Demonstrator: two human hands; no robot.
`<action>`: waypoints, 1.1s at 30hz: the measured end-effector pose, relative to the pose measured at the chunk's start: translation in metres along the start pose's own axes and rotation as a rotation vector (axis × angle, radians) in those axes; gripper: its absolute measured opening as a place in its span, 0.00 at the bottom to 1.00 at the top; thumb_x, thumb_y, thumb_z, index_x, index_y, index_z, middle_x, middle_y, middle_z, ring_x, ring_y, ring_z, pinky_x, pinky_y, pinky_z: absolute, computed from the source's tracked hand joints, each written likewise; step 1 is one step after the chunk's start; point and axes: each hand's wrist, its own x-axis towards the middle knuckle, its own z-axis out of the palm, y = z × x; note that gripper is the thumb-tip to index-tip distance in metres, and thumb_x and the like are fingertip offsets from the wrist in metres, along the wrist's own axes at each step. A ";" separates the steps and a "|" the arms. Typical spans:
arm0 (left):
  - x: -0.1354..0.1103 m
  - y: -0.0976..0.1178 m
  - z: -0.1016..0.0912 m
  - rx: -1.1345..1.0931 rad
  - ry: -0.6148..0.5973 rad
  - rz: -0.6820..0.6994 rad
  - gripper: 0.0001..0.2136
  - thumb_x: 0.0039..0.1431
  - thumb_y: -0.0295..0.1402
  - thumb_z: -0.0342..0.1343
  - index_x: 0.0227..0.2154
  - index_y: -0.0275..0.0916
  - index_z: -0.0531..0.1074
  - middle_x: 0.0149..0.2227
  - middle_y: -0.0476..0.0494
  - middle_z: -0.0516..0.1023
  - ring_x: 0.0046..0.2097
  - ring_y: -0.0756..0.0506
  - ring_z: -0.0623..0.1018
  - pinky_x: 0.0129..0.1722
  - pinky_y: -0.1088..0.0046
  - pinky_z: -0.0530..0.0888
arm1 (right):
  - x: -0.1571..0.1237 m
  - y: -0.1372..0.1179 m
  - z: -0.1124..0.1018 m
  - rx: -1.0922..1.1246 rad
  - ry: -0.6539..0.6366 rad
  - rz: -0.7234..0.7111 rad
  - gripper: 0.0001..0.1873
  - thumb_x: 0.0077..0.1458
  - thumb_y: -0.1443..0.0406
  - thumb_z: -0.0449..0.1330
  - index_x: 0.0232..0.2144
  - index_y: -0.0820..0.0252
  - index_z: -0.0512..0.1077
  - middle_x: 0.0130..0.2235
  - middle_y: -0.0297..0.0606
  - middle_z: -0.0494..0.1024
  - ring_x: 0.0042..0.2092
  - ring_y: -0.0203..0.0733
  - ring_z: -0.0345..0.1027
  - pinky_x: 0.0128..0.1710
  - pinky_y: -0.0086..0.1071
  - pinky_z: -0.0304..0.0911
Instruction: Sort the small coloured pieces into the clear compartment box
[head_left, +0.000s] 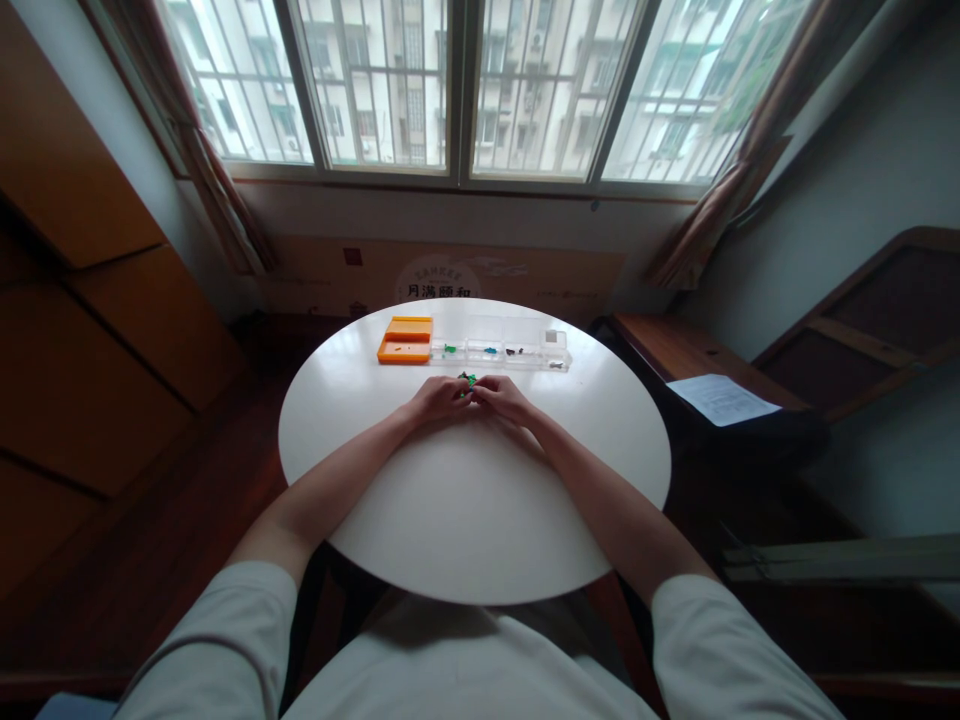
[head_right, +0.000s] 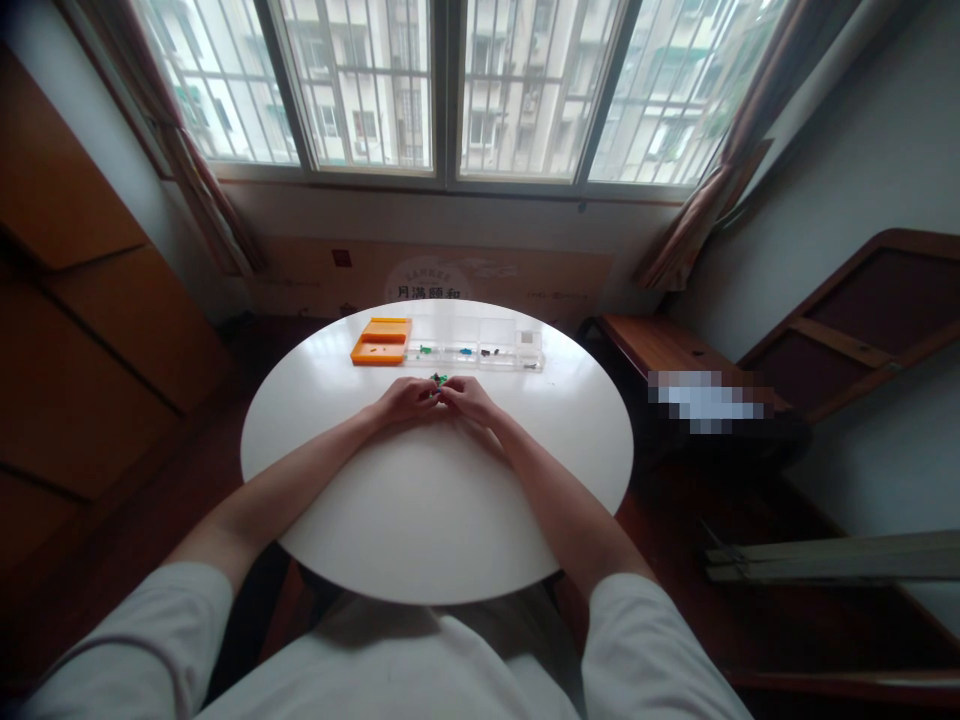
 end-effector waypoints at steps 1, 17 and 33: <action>0.000 0.000 0.000 -0.002 -0.002 -0.005 0.13 0.56 0.40 0.46 0.26 0.39 0.72 0.22 0.48 0.72 0.24 0.51 0.69 0.24 0.76 0.58 | 0.000 0.001 0.000 -0.001 0.002 0.001 0.14 0.44 0.57 0.59 0.26 0.65 0.72 0.23 0.34 0.71 0.25 0.32 0.61 0.25 0.27 0.56; 0.000 -0.001 0.001 0.002 -0.002 0.006 0.14 0.56 0.40 0.46 0.25 0.38 0.72 0.22 0.49 0.71 0.23 0.51 0.67 0.24 0.77 0.57 | 0.000 0.000 0.000 -0.004 0.002 0.012 0.15 0.43 0.57 0.60 0.26 0.65 0.72 0.23 0.34 0.71 0.24 0.32 0.60 0.25 0.27 0.55; 0.000 0.000 -0.001 0.012 -0.028 0.003 0.14 0.56 0.40 0.45 0.26 0.38 0.72 0.23 0.48 0.72 0.25 0.51 0.68 0.25 0.77 0.57 | 0.001 0.001 -0.001 -0.004 -0.002 0.011 0.14 0.44 0.58 0.60 0.26 0.66 0.71 0.23 0.33 0.71 0.25 0.32 0.61 0.25 0.26 0.55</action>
